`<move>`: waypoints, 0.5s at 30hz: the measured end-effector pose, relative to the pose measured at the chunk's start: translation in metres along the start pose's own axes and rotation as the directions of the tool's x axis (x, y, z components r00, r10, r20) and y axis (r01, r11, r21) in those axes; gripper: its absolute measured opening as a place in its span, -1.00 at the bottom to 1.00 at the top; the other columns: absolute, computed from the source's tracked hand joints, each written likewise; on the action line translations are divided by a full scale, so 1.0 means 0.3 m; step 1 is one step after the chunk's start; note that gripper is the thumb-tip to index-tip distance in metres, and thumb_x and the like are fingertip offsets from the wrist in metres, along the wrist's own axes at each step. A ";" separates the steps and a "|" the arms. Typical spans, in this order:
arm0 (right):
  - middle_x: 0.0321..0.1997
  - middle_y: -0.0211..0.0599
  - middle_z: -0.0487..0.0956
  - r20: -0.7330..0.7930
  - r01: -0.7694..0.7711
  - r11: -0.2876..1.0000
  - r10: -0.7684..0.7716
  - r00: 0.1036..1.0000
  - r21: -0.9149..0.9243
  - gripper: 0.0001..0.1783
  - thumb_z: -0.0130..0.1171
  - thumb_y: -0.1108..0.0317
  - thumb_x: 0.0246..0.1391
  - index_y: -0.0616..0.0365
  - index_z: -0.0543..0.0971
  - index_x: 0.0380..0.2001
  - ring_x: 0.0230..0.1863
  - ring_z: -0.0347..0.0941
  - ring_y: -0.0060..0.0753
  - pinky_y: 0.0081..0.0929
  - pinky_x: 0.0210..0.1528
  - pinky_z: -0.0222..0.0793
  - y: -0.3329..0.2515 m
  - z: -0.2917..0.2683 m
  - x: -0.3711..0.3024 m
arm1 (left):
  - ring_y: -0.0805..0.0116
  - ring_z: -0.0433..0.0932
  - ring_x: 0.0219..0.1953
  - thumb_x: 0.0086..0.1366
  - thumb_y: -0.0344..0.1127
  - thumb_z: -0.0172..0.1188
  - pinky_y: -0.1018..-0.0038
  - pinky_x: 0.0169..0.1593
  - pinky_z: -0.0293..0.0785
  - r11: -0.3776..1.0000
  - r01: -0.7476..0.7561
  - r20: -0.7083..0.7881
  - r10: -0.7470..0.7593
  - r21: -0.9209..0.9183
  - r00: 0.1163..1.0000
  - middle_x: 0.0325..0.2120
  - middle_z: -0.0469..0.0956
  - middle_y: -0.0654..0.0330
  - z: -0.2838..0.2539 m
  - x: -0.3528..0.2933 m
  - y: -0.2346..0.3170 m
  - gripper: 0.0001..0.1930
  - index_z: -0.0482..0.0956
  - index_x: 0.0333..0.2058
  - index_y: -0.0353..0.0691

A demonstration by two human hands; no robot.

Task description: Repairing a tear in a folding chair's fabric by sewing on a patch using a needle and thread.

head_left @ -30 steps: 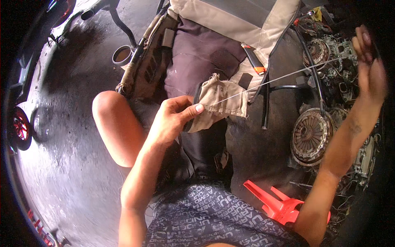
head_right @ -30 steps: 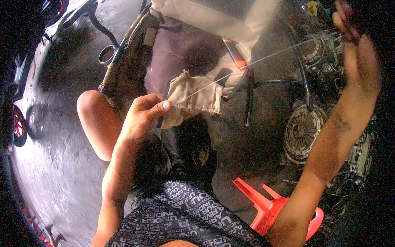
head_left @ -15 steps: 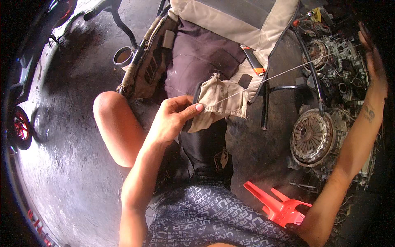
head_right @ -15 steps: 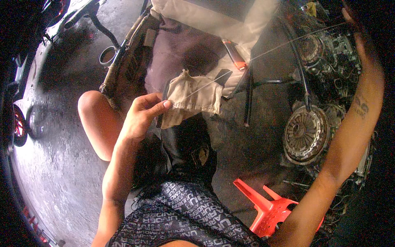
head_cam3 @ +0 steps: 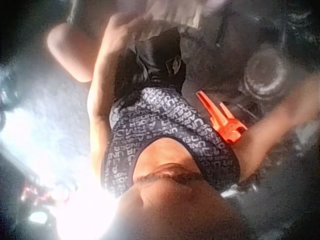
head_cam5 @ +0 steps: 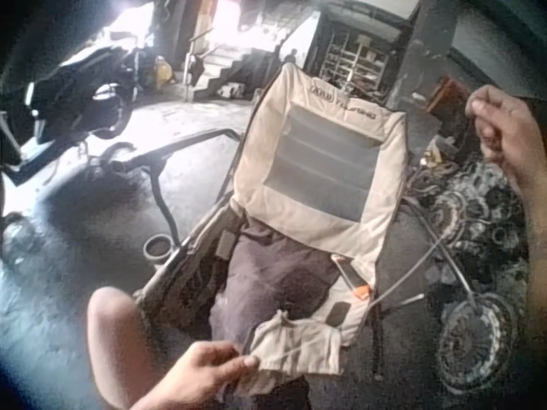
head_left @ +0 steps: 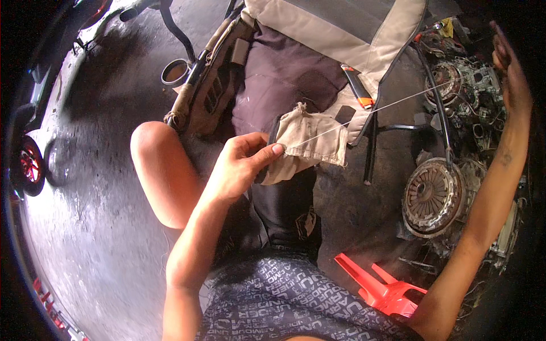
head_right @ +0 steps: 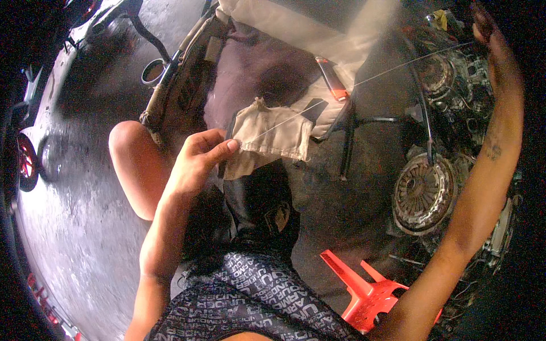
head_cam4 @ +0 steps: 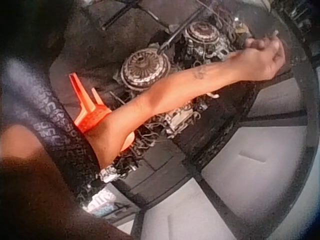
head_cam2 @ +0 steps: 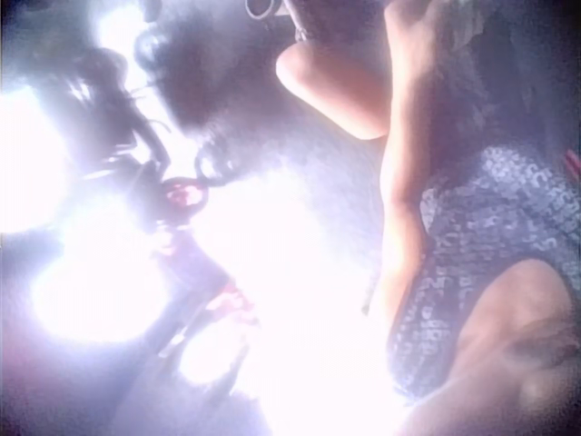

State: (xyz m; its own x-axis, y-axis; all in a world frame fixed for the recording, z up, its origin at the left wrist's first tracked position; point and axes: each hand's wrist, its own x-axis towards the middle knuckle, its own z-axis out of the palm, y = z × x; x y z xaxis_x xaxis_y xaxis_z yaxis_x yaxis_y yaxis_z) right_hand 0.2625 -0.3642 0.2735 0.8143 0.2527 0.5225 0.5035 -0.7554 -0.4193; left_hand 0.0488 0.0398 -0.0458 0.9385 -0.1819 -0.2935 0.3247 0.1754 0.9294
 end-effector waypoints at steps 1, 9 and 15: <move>-0.11 -0.46 0.54 0.011 0.011 0.996 -0.011 1.000 -0.084 -0.55 -0.02 0.12 0.37 0.20 0.50 0.15 -0.31 0.28 -0.68 -0.70 -0.13 0.18 -0.164 0.114 -0.074 | 0.64 0.41 -0.44 0.28 -0.19 0.36 0.60 -0.36 0.33 0.999 0.023 -0.025 -0.022 0.022 0.999 -0.49 0.55 0.40 0.000 -0.008 0.002 -0.71 0.63 -0.22 -0.34; -0.35 -0.19 0.60 0.661 0.248 0.935 -0.356 0.661 0.255 -0.85 0.09 0.59 0.04 0.30 0.60 -0.30 -0.43 0.52 -0.39 -0.45 -0.38 0.37 -0.474 0.589 -0.457 | 0.50 0.57 -0.18 0.08 -0.30 0.48 0.52 -0.06 0.44 0.983 -0.055 -0.091 0.072 0.176 0.993 -0.23 0.67 0.21 0.051 -0.054 0.005 -0.47 0.52 0.01 -0.31; -0.42 -0.11 0.55 0.729 0.053 0.947 -0.279 0.624 0.317 -0.87 0.26 0.44 0.02 0.21 0.55 -0.34 -0.37 0.54 -0.03 -0.24 -0.34 0.44 -0.419 0.740 -0.618 | 0.38 0.60 -0.09 0.21 -0.51 0.33 0.48 0.03 0.54 0.964 -0.006 -0.011 0.003 -0.266 1.000 -0.15 0.64 0.04 0.073 -0.026 0.006 -0.55 0.44 0.07 -0.46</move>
State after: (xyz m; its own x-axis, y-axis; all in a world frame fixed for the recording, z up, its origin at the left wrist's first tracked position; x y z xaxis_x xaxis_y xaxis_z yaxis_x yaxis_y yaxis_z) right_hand 0.1123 -0.1818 0.0645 0.5786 0.8096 -0.0982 0.6113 -0.5103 -0.6050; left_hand 0.0395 0.0203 -0.0369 0.9407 -0.1710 -0.2930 0.3388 0.4271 0.8383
